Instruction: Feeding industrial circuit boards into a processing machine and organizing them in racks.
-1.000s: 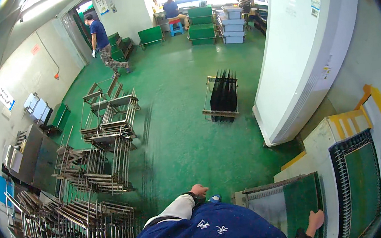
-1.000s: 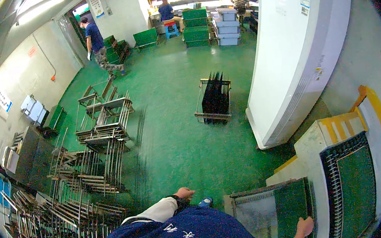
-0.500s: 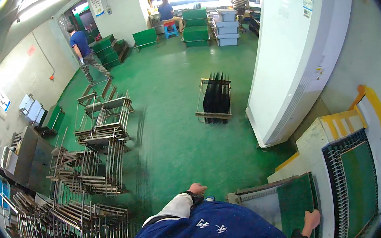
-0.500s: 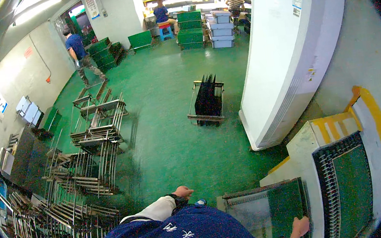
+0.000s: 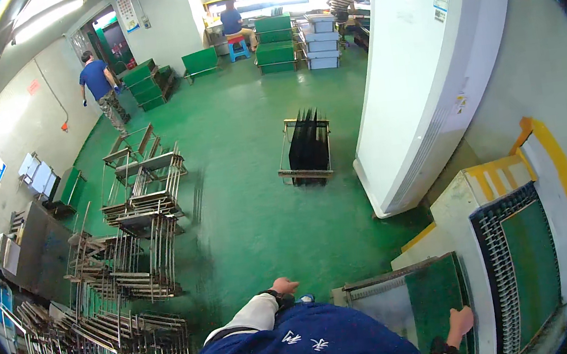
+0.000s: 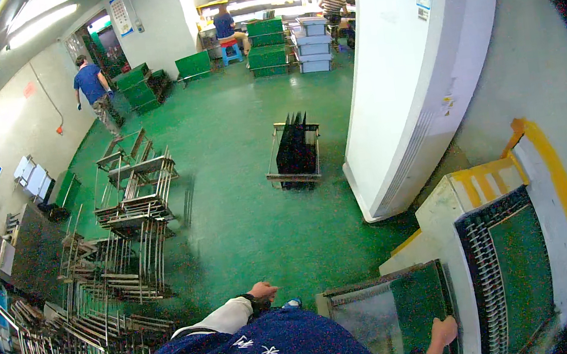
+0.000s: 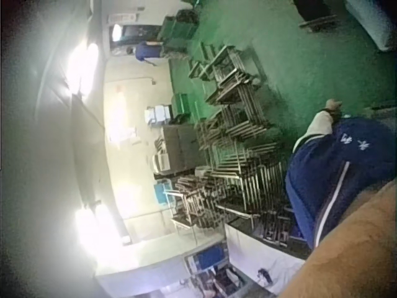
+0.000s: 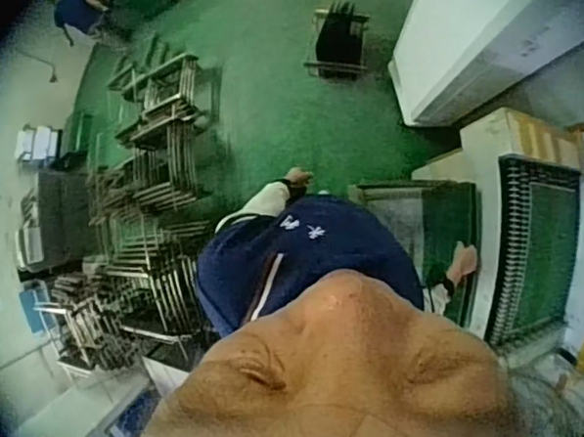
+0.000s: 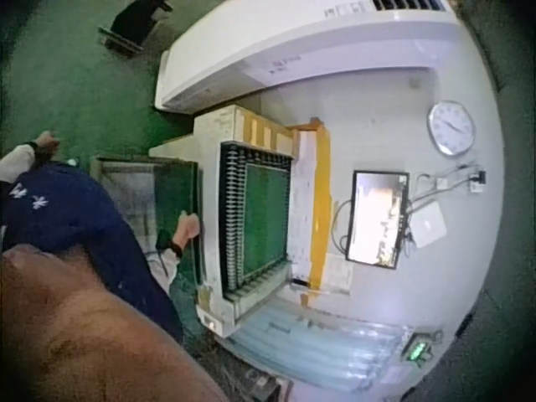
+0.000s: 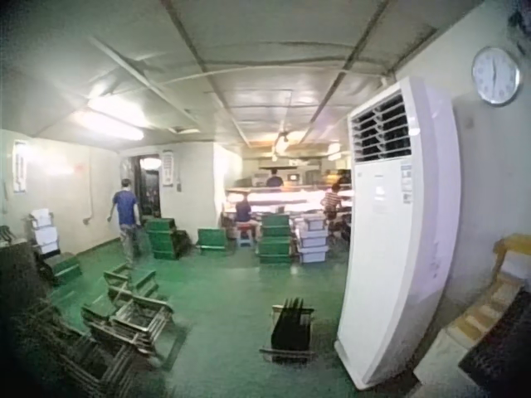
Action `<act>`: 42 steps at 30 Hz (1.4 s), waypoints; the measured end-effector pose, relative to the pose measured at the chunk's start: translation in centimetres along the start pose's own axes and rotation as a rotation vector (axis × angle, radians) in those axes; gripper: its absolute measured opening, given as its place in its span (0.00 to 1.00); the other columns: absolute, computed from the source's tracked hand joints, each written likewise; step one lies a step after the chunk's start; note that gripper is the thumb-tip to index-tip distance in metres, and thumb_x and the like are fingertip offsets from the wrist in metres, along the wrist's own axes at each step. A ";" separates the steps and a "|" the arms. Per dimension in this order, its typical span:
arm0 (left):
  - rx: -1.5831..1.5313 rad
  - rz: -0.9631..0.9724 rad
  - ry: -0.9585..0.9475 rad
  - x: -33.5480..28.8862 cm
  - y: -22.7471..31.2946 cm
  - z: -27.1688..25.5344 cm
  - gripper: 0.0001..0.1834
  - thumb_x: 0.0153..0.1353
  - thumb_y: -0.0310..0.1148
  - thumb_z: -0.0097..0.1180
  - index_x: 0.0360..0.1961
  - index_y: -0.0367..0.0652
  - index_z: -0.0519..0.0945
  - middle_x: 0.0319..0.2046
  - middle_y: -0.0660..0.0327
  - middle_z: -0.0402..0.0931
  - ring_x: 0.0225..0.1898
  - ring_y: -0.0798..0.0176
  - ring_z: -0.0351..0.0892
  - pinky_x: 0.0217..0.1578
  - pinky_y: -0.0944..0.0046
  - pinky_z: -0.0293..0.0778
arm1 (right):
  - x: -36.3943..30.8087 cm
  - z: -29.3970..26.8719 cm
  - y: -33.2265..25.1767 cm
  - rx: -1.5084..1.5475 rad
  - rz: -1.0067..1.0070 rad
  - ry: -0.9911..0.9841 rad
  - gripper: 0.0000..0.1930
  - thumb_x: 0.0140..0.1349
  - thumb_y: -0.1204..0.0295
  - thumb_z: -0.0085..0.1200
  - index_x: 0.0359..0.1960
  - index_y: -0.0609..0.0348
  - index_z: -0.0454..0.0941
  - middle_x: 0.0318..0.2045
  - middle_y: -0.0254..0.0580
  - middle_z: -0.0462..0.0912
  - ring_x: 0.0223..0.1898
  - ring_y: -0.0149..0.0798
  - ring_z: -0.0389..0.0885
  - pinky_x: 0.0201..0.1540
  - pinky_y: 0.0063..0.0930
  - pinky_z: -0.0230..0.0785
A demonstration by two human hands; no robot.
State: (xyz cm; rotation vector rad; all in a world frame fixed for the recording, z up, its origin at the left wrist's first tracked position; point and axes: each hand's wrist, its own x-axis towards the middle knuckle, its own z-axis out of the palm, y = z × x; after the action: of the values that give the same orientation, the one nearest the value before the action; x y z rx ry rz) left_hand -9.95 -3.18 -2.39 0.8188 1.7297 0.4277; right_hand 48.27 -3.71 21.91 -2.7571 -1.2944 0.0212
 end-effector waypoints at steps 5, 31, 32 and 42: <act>0.000 -0.050 -0.032 -1.7 1.6 0.0 0.19 0.49 0.45 0.56 0.27 0.37 0.77 0.23 0.59 0.77 0.21 0.66 0.77 0.22 0.67 0.73 | 0.5 0.7 0.9 -0.048 0.046 -0.049 0.21 0.37 0.65 0.63 0.33 0.63 0.75 0.33 0.52 0.77 0.38 0.52 0.75 0.39 0.41 0.68; -0.013 -0.095 -0.022 -1.0 -0.3 -2.3 0.19 0.50 0.43 0.57 0.31 0.35 0.77 0.25 0.59 0.77 0.21 0.66 0.77 0.24 0.66 0.74 | -1.5 0.4 -1.0 -0.065 0.049 -0.012 0.20 0.37 0.65 0.63 0.32 0.66 0.75 0.33 0.54 0.77 0.37 0.53 0.75 0.38 0.40 0.67; -0.004 -0.093 -0.023 -1.2 0.0 -2.5 0.19 0.50 0.43 0.57 0.31 0.35 0.77 0.24 0.59 0.77 0.21 0.66 0.77 0.23 0.66 0.74 | -1.7 0.3 -1.1 -0.062 0.058 -0.014 0.21 0.37 0.65 0.63 0.32 0.66 0.75 0.34 0.54 0.77 0.38 0.53 0.75 0.38 0.40 0.67; -0.043 -0.092 -0.011 -0.4 -1.4 -3.7 0.18 0.50 0.42 0.57 0.31 0.34 0.77 0.24 0.58 0.77 0.22 0.66 0.77 0.24 0.66 0.73 | -2.2 0.5 -1.2 -0.046 0.064 0.013 0.21 0.40 0.65 0.61 0.34 0.68 0.74 0.34 0.55 0.77 0.39 0.53 0.75 0.39 0.40 0.68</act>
State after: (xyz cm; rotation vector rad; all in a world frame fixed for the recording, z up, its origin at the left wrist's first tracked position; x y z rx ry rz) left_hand -13.81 -3.98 -1.86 0.7070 1.7352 0.3963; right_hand 45.87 -4.58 21.45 -2.8313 -1.2191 -0.0219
